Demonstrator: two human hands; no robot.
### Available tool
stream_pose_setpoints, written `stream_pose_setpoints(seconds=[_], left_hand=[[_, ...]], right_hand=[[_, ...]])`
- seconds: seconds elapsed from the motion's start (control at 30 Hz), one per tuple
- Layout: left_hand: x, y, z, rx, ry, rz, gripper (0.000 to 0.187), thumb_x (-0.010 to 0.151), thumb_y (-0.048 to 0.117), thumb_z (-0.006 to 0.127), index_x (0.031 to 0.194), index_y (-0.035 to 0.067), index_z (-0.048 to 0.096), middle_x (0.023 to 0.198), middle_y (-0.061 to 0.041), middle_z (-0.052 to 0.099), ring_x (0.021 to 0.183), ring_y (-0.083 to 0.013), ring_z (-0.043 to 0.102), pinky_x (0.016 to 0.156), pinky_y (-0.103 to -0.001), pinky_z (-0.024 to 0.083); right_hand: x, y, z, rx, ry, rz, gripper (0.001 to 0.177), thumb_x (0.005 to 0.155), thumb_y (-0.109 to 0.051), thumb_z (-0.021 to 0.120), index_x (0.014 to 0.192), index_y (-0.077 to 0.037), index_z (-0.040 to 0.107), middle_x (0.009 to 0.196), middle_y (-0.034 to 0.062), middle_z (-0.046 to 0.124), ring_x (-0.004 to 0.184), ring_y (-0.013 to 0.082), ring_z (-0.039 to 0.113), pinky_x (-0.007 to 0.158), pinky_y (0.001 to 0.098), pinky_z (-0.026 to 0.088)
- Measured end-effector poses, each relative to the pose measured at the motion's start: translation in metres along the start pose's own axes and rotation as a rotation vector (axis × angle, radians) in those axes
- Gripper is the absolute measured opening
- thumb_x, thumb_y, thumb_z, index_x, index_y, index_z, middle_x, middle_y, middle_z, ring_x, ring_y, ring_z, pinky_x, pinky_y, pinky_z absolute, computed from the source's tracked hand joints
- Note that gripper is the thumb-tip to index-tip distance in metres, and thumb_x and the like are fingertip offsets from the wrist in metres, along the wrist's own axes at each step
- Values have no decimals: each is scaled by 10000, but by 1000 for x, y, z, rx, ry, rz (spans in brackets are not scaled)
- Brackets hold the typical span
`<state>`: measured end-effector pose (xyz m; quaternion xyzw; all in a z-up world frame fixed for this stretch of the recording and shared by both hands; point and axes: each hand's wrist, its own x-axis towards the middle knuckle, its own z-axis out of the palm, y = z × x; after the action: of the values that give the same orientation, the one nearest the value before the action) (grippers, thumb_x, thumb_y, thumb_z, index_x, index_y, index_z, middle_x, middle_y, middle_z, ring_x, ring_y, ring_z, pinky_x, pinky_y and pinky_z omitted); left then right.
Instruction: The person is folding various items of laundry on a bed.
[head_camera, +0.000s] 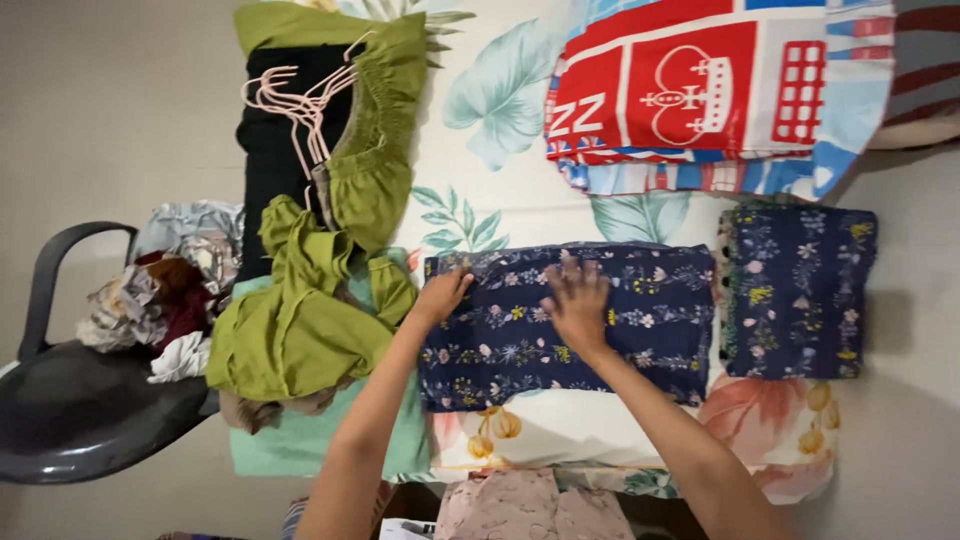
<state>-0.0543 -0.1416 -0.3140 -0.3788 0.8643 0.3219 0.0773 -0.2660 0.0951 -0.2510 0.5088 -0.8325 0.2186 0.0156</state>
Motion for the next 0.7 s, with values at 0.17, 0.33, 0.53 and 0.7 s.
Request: stream_pose_setpoints(seconds=[0.17,0.33,0.53,0.7], left_hand=[[1,-30,-6,-79,-110,301,479,1075,438,383,1258,30,553,984,-305,691,884,-509,658,781,-604,493],[-5,-38,-16,179,-273,238,422,1085,456,419,1148,80,601,966,-255,712,912,-468,677,829,-576,506],[-22,-52,-23,289,71,403,330,1017,410,546,1167,118,584,965,-122,717,923,-343,685,857,-519,450],[-23,-58,1,555,196,346,344,955,409,625,1176,147,600,1037,-57,651,967,-252,641,888,-466,431]], right_hand=[[4,-46,53,118,-325,-358,617,1011,-502,526,1588,-334,388,1709,37,233,1576,380,152,1212,700,78],[16,-57,59,89,-417,-375,643,983,-531,516,1582,-368,352,1701,26,206,1568,382,107,1200,701,58],[15,-58,58,83,-434,-358,685,957,-571,522,1582,-366,329,1706,34,162,1561,419,73,1182,720,47],[20,-58,55,76,-462,-324,779,920,-626,540,1601,-342,286,1713,59,120,1558,442,39,1156,758,33]])
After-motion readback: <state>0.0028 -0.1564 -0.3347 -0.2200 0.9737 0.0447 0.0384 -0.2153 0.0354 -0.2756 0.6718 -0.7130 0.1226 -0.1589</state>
